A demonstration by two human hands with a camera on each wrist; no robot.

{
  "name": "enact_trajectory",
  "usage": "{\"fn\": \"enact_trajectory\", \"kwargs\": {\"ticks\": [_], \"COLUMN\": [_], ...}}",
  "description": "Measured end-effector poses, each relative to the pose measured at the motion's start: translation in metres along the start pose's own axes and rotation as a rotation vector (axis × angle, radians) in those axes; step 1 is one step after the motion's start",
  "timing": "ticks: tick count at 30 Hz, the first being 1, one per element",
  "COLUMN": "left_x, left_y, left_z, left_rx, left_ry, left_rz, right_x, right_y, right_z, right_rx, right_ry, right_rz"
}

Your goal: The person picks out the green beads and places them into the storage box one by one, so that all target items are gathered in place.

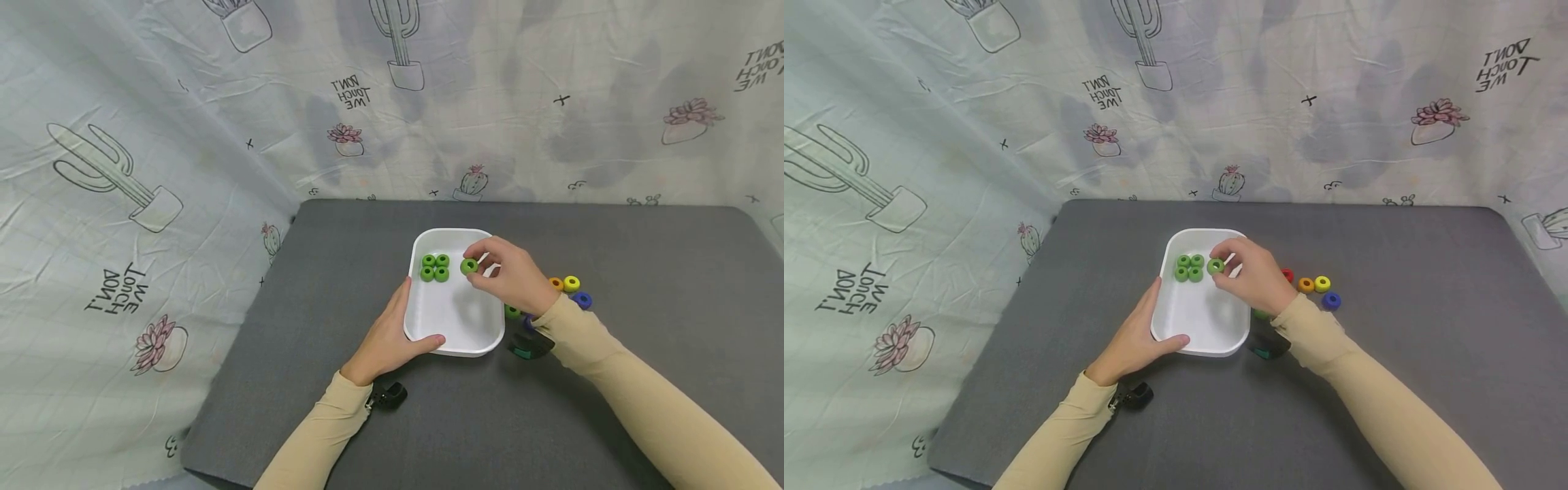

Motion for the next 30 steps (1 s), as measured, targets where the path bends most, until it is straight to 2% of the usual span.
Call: {"fn": "enact_trajectory", "kwargs": {"ticks": [8,17,24,30], "left_x": [0.0,0.0,0.0,0.0], "left_y": [0.0,0.001,0.001,0.0], "left_z": [0.0,-0.002,-0.003,-0.003], "left_rx": [0.025,0.038,0.048,0.057], "left_ry": [-0.007,-0.002,0.006,0.017], "left_rz": [0.005,-0.002,-0.003,-0.007], "right_x": [0.026,0.048,0.054,0.052], "right_y": [0.027,0.056,0.081,0.093], "right_z": [0.003,-0.007,-0.02,-0.02], "right_rx": [0.023,0.015,-0.009,-0.072], "right_ry": [-0.02,0.013,0.053,0.042], "right_rz": [0.08,0.094,0.156,0.22]}}
Point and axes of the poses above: each hand's wrist, its own x-axis towards the middle knuckle, its own y-axis out of the palm, z = x × y, the point moved 10 cm from there along x, towards the middle knuckle, and after that the axes turned 1 degree about x, right-handed, at the moved point
